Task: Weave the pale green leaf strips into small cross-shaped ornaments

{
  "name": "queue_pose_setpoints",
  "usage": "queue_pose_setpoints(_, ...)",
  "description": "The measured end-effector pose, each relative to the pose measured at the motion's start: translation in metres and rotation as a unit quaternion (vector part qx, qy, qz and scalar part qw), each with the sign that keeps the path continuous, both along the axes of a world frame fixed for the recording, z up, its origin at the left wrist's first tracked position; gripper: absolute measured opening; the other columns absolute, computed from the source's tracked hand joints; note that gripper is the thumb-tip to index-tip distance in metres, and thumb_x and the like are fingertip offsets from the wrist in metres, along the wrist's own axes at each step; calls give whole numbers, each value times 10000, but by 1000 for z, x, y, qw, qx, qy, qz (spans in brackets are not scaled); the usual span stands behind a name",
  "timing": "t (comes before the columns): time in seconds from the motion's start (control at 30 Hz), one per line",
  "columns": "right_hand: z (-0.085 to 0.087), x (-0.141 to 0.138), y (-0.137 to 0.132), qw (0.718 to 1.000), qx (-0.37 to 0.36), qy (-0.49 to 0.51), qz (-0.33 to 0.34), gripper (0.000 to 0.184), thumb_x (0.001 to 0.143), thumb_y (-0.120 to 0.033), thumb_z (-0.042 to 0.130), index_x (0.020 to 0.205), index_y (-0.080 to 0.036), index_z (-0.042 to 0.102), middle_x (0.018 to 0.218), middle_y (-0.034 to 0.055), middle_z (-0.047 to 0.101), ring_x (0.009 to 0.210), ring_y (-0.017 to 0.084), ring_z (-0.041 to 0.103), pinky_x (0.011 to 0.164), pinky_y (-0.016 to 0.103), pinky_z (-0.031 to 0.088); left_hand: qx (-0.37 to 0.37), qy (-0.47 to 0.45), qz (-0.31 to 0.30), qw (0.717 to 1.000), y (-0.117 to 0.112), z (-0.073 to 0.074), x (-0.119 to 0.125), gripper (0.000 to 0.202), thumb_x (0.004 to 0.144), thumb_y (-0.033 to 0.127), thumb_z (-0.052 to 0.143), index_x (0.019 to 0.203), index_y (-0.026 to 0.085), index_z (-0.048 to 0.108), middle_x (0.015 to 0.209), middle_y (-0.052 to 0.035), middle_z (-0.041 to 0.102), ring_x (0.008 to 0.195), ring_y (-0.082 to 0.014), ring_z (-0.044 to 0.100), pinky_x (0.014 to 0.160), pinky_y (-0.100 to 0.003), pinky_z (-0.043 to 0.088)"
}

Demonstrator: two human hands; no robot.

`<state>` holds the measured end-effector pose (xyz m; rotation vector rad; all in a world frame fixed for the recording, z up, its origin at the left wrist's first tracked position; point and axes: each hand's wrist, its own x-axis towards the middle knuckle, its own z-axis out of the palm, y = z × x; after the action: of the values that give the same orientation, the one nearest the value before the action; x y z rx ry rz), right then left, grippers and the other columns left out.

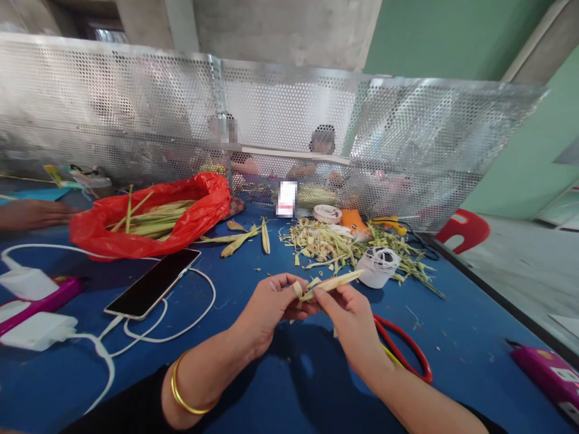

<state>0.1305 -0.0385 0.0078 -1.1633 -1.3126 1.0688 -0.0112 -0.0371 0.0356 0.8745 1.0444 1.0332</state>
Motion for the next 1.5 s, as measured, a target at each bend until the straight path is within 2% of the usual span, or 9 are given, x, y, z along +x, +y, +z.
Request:
queue_pose_setpoints(0.27,6,-3,2,994,-39,106,4,230,708,-353,699,808,-148,675,787,55,713,701,184,624,672,297,499,8,-5,-14,1000,-1,1,-2,273,735,368,710,826,117,654,726,-72,709,623,-123,661,568,-182,503)
queue_pose_setpoints(0.4,8,-3,3,987,-72,145,-3,245,670,-359,720,774,-145,661,700,25,689,638,154,608,600,254,485,12,-10,7,1000,0,-2,-3,278,741,370,703,854,121,652,791,-80,713,642,-138,675,572,-196,513)
queue_pose_setpoints(0.6,12,-2,5,992,-88,94,-3,275,695,-408,701,721,-148,616,546,-42,594,398,95,515,419,214,408,19,19,-2,1000,0,0,-4,239,754,350,692,814,121,656,702,-48,688,598,-123,660,527,-175,501)
queue_pose_setpoints(0.77,11,-3,6,990,-116,78,-13,273,693,-409,692,719,-159,586,524,-62,570,359,93,513,379,208,405,0,21,26,999,1,2,-5,184,769,290,680,827,116,664,737,-53,693,602,-116,660,518,-166,503)
queue_pose_setpoints(0.9,9,-4,5,990,-119,69,-37,366,658,-400,724,597,-201,423,455,-105,473,303,83,473,333,199,373,-28,-3,51,998,3,1,-4,132,779,243,668,824,119,664,760,-55,695,610,-119,669,514,-168,512)
queue_pose_setpoints(1.1,10,-8,1,993,-106,50,-22,475,650,-410,730,522,-227,310,385,-98,431,331,92,465,346,211,405,-46,-21,59,997,2,-1,-1,125,755,230,698,791,116,661,729,-64,699,574,-115,663,498,-167,513)
queue_pose_setpoints(1.23,8,-8,1,988,-137,64,-19,469,657,-429,719,530,-234,312,360,-90,435,310,105,472,316,203,338,-44,-18,67,997,1,-2,1,102,741,203,707,784,121,662,727,-58,701,573,-119,668,489,-164,511)
queue_pose_setpoints(1.4,6,-7,1,996,-78,22,-44,431,662,-351,710,515,-222,325,381,-96,414,349,89,468,368,195,353,-68,-32,52,996,1,-2,1,81,787,198,660,787,118,653,702,-47,693,566,-111,667,475,-154,509)
queue_pose_setpoints(1.5,8,-7,1,991,-109,65,-44,412,664,-330,692,506,-219,328,357,-89,429,347,89,458,365,186,316,-75,-37,52,995,2,-2,0,59,799,176,643,797,118,651,723,-46,697,594,-119,679,483,-153,517)
